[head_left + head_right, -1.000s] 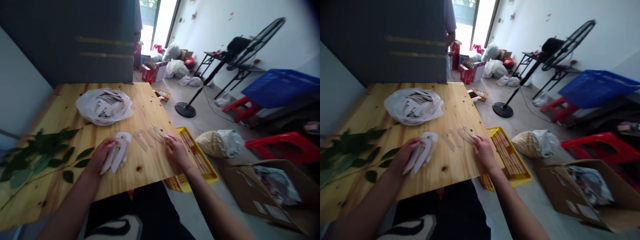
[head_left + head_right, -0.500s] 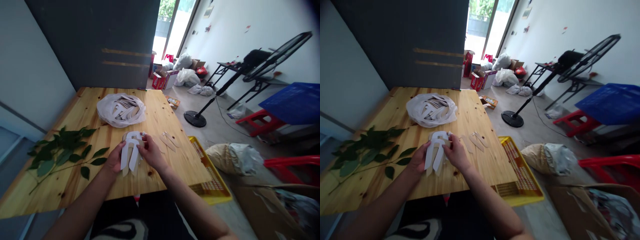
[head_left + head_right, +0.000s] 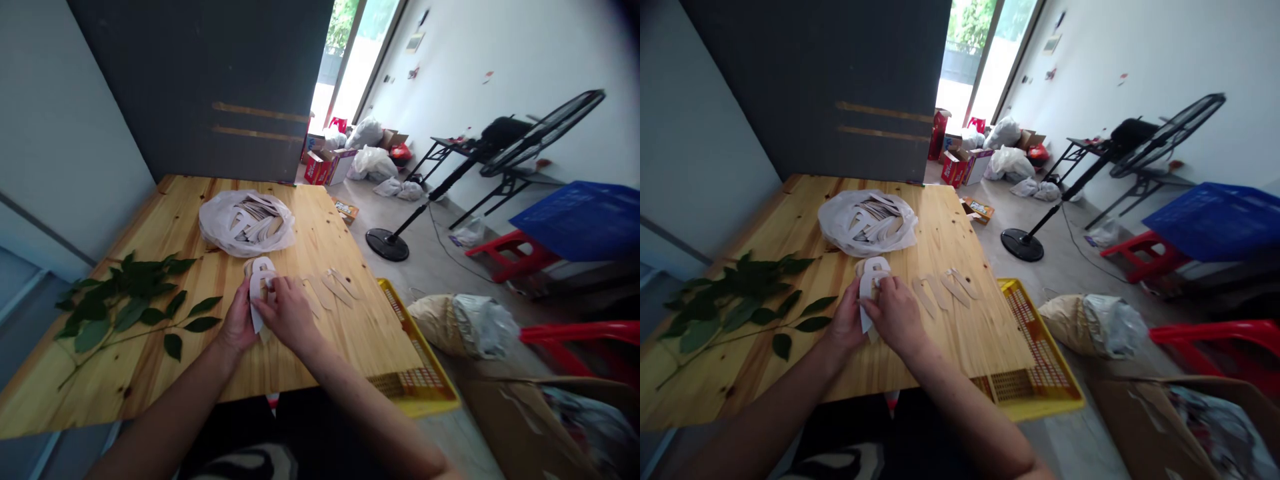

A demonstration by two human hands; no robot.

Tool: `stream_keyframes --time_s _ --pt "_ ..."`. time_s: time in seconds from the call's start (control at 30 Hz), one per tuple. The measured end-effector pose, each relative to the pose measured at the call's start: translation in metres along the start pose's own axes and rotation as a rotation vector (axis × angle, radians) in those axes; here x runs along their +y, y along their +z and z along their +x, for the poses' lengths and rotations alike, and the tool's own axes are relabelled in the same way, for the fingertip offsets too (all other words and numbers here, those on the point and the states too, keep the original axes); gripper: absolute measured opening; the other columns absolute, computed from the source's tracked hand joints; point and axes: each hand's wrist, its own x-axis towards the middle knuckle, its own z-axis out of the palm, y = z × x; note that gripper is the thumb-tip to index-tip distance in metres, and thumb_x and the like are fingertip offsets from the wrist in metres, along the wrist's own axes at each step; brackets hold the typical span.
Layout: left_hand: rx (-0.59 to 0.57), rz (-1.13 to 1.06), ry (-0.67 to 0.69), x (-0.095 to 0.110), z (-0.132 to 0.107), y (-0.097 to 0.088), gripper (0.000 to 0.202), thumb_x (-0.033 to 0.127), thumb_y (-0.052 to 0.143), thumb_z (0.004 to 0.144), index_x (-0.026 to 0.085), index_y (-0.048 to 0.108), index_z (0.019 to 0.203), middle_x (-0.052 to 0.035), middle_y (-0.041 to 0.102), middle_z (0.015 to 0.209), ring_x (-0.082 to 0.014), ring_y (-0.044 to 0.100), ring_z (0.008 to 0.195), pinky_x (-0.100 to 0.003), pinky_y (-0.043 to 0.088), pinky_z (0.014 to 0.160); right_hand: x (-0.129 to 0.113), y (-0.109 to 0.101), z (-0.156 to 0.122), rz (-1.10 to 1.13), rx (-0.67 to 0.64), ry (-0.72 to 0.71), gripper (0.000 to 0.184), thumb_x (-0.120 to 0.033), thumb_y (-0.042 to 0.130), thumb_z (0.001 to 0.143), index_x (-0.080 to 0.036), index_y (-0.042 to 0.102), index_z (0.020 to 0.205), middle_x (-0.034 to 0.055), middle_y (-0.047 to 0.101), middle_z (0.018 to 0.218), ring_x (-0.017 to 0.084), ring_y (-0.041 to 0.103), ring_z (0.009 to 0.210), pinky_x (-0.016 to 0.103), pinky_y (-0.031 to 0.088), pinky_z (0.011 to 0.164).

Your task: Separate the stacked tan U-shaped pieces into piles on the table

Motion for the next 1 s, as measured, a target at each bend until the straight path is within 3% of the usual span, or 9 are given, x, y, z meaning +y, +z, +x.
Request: stream_keyframes --time_s 0.13,0.5,0.8,1.0 --pt "0.069 0.018 0.068 -0.005 -0.001 -0.002 0.034 0.049 0.065 0.093 0.017 0.076 0.098 -0.0060 0.080 0.089 -0.0225 0.076 0.095 -0.031 0.059 0.093 -0.003 0.012 -0.002 0.068 -0.030 0.066 0.022 -0.032 0.071 0.085 -0.025 0.052 0.093 0.0079 0.064 0.098 0.025 0.063 0.090 0.038 0.053 0.078" --pt "0.030 0.031 0.072 -0.008 0.000 -0.001 0.020 0.033 0.071 0.091 0.014 0.073 0.094 -0.0093 0.079 0.085 -0.0264 0.076 0.102 -0.037 0.059 0.098 0.016 0.011 -0.002 0.527 -0.085 0.141 0.018 -0.035 0.067 0.086 -0.024 0.053 0.084 0.0016 0.068 0.083 0.019 0.067 0.080 0.031 0.054 0.071" --pt "0.031 0.094 0.098 -0.008 0.001 -0.006 0.026 0.030 0.083 0.081 0.011 0.073 0.097 -0.0121 0.079 0.091 -0.0285 0.075 0.103 -0.038 0.059 0.098 0.027 0.016 -0.001 0.603 -0.138 0.197 0.019 -0.035 0.071 0.082 -0.024 0.056 0.086 0.0027 0.072 0.088 0.020 0.070 0.084 0.033 0.057 0.076" --pt "-0.018 0.102 0.108 -0.006 -0.002 -0.005 0.034 0.029 0.086 0.078 0.013 0.074 0.105 -0.0113 0.079 0.097 -0.0268 0.076 0.099 -0.034 0.060 0.091 0.029 0.014 0.000 0.859 -0.191 0.227 0.025 -0.040 0.073 0.079 -0.025 0.054 0.086 0.0006 0.071 0.088 0.019 0.069 0.086 0.033 0.056 0.079"
